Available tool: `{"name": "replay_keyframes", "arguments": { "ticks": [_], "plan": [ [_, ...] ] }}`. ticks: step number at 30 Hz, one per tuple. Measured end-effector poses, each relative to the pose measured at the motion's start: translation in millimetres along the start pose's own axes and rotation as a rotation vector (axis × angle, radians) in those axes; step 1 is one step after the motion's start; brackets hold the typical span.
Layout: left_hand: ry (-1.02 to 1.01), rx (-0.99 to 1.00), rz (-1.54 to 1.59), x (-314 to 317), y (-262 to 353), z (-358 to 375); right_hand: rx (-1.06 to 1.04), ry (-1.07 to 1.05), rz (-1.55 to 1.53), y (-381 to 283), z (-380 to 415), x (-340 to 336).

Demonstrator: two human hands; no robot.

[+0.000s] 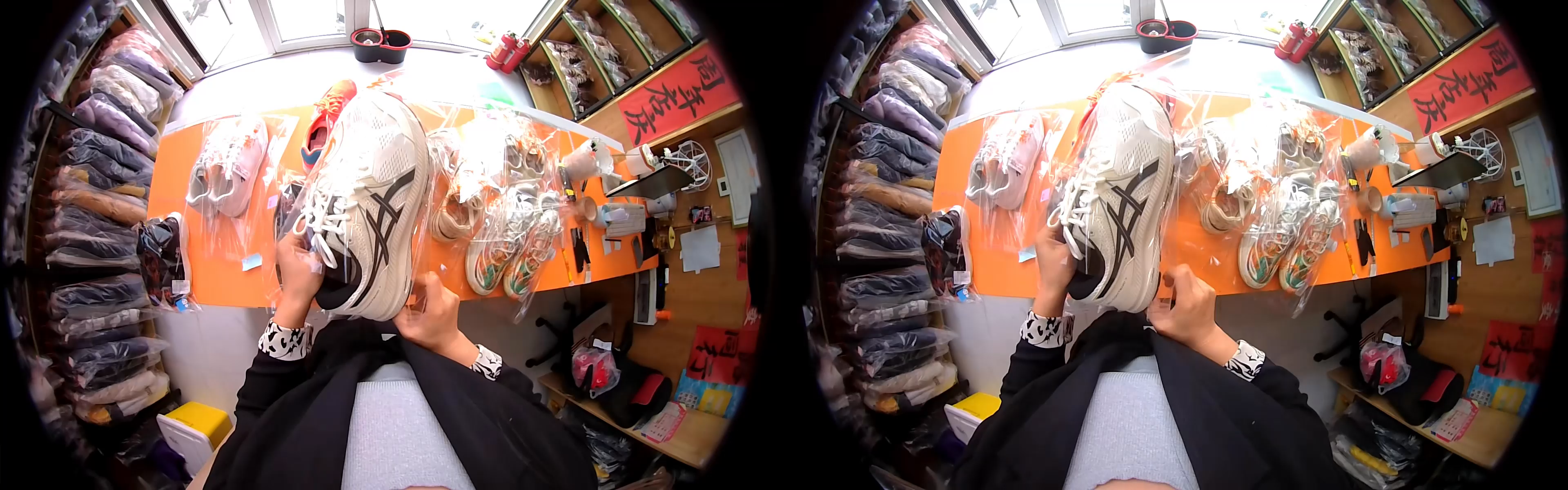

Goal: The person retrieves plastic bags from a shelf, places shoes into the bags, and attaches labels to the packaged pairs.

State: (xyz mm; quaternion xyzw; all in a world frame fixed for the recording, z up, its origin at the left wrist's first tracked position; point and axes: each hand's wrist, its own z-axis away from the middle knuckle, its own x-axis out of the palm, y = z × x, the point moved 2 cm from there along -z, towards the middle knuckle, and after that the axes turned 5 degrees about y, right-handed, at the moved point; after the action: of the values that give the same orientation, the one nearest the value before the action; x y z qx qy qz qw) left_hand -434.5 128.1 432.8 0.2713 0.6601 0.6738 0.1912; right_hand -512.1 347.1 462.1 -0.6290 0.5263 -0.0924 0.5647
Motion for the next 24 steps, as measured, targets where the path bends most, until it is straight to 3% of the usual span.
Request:
{"name": "replay_keyframes", "arguments": {
  "ticks": [1,3,7,9,10,11,14,19,21,24],
  "plan": [
    [0.032,-0.012,0.015,3,1,2,0.083,0.114,-0.057,-2,-2,-3],
    [0.07,-0.022,0.027,4,9,1,0.046,0.115,-0.13,-10,-11,-10],
    [0.043,0.209,-0.193,6,25,2,-0.101,0.3,0.036,-11,-27,-6],
    [0.009,0.238,-0.245,14,33,5,-0.501,0.164,0.216,-15,-37,-4],
    [0.049,0.409,-0.457,9,24,0,-0.506,0.165,0.215,-15,-39,-3],
    [0.05,0.411,-0.457,12,30,2,-0.519,0.137,0.206,-16,-37,-2],
    [0.168,0.144,-0.414,19,37,4,-0.555,0.057,0.169,-11,-29,-4],
    [0.201,0.159,-0.517,7,46,1,-0.738,-0.024,0.112,-5,-5,-8],
    [0.138,0.059,-0.439,7,41,5,-0.711,-0.076,0.146,-13,-8,-2],
    [0.14,0.222,-0.446,23,49,13,-0.544,0.04,0.21,-27,-25,12]
  ]
}}
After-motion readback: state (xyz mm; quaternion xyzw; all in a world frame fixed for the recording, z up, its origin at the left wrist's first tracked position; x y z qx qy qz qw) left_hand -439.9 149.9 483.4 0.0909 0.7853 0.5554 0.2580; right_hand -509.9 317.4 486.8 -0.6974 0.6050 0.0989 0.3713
